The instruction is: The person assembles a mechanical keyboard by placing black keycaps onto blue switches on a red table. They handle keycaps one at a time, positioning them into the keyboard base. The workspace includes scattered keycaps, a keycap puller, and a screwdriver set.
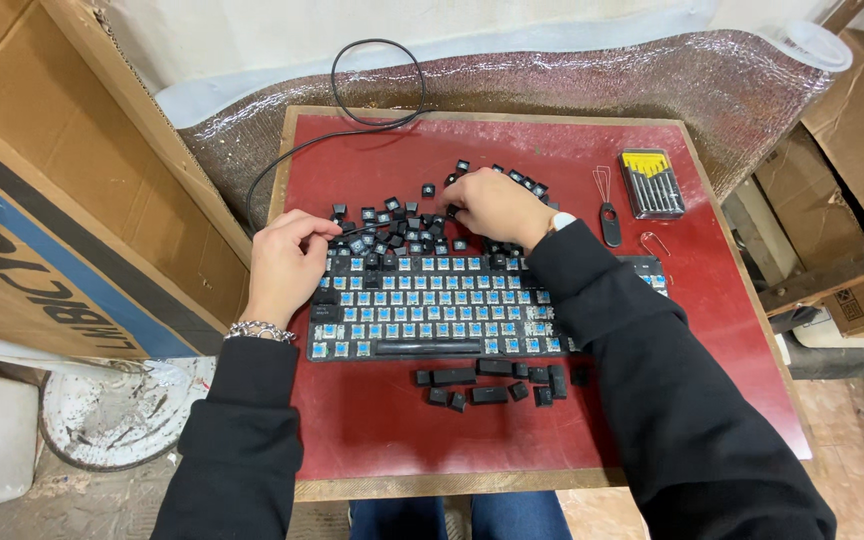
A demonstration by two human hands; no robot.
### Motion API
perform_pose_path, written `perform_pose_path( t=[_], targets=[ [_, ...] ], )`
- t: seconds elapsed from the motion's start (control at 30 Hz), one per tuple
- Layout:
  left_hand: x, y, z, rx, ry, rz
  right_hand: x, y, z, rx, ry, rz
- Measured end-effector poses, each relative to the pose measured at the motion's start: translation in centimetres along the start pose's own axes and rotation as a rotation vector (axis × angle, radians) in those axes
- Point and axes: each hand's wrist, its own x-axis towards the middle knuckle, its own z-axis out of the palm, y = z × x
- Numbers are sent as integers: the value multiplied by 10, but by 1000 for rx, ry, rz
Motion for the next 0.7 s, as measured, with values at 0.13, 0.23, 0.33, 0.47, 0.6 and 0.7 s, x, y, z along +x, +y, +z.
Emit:
perform_pose_path(
  t=[0.13, 0.23, 0.33, 0.47, 0.6, 0.7],
  targets=[
    [-1, -1, -1, -2, -8, -22, -32, -16, -19, 364, 61, 8],
    [-1, 2, -1, 1, -14, -26, -65, -30, -29, 569, 87, 33],
    [0, 3, -2, 1, -17, -32, -101, -40, -28, 655, 100, 30],
    [-2, 1, -2, 15, -30, -12, -143, -37, -15, 729, 104, 19],
    [-2, 5, -4, -1, -41, -31, -171, -41, -9, 783, 76, -2],
    [-2, 2, -3, 7, -51, -25, -184, -39, -7, 781, 71, 2]
  ],
)
